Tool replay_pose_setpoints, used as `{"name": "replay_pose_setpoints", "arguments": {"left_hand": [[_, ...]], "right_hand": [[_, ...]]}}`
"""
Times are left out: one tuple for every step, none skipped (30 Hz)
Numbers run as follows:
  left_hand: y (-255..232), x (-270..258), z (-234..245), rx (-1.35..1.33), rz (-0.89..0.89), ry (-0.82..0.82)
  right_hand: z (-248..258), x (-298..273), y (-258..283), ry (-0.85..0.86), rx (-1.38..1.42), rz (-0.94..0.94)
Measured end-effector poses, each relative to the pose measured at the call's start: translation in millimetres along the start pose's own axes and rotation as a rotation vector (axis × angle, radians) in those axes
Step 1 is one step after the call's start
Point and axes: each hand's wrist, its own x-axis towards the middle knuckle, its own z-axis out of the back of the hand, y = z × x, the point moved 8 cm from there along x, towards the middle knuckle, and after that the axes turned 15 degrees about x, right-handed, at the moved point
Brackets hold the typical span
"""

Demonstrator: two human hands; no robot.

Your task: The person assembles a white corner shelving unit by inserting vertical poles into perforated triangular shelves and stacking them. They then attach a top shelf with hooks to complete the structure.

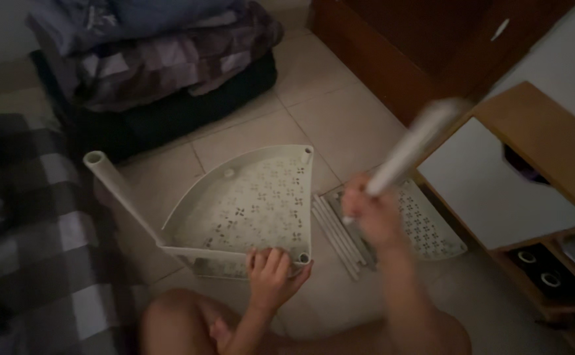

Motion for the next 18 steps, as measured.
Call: {"name": "replay_pose_setpoints", "arguments": {"left_hand": [[0.0,-0.6,-0.8,0.000,-0.004,0.010],[-0.2,-1.0,-2.6,0.001,-0.009,0.020],[-0.2,-3.3,-4.5,0.001,-0.015,0.036],[-0.2,-5.6,-5.2,0.010,-0.006,0.033],[0.2,-6.9,-5.8,0.018,-0.001,0.030],[0.0,-7.7,-6.3,0.027,0.004,0.026],[-0.6,-6.7,-8.9,0.025,-0.003,0.034],[-0.3,-6.7,-10.2,0.024,-0.010,0.041],[-1.0,-7.1,-12.2,0.022,-0.015,0.049],[-0.7,-7.5,-14.4,0.024,-0.010,0.050],[-0.6,-9.7,-15.3,0.029,-0.004,0.053],[-1.0,-11.5,-16.8,0.033,0.002,0.056],[-0.4,-11.6,-18.5,0.035,0.004,0.052],[-0.4,-11.9,-19.2,0.037,0.006,0.048],[-0.3,-11.8,-19.3,0.044,0.011,0.040],[-0.4,-12.3,-20.6,0.039,0.007,0.065],[0.1,-12.7,-22.0,0.035,0.005,0.087],[1.2,-12.7,-23.8,0.032,0.003,0.109]], "right_hand": [[26.0,-6.5,-35.0,-0.187,-0.163,-0.091],[52.7,-24.8,-72.2,-0.372,-0.325,-0.185],[71.4,-58.0,-117.8,-0.534,-0.230,-0.255],[82.5,-78.7,-154.3,-0.575,-0.343,-0.223],[104.8,-113.9,-197.1,-0.673,-0.685,-0.508],[96.8,-129.6,-210.7,-0.503,-0.877,-0.224],[112.5,-161.7,-247.4,-0.507,-0.914,-0.444],[125.6,-187.2,-280.7,-0.509,-0.943,-0.665],[136.3,-196.2,-294.4,-0.482,-1.001,-0.673],[145.6,-200.7,-303.7,-0.455,-1.060,-0.682],[153.6,-200.7,-309.6,-0.424,-1.119,-0.693],[159.6,-189.4,-301.7,-0.422,-1.210,-0.561],[162.5,-172.9,-291.5,-0.414,-1.296,-0.422],[161.4,-157.7,-279.7,-0.402,-1.378,-0.281],[163.6,-146.4,-278.8,-0.334,-1.477,-0.329],[165.1,-139.1,-276.3,-0.264,-1.575,-0.376],[164.6,-133.8,-275.3,-0.189,-1.672,-0.420],[162.0,-131.7,-274.0,-0.159,-1.659,-0.431]]}}
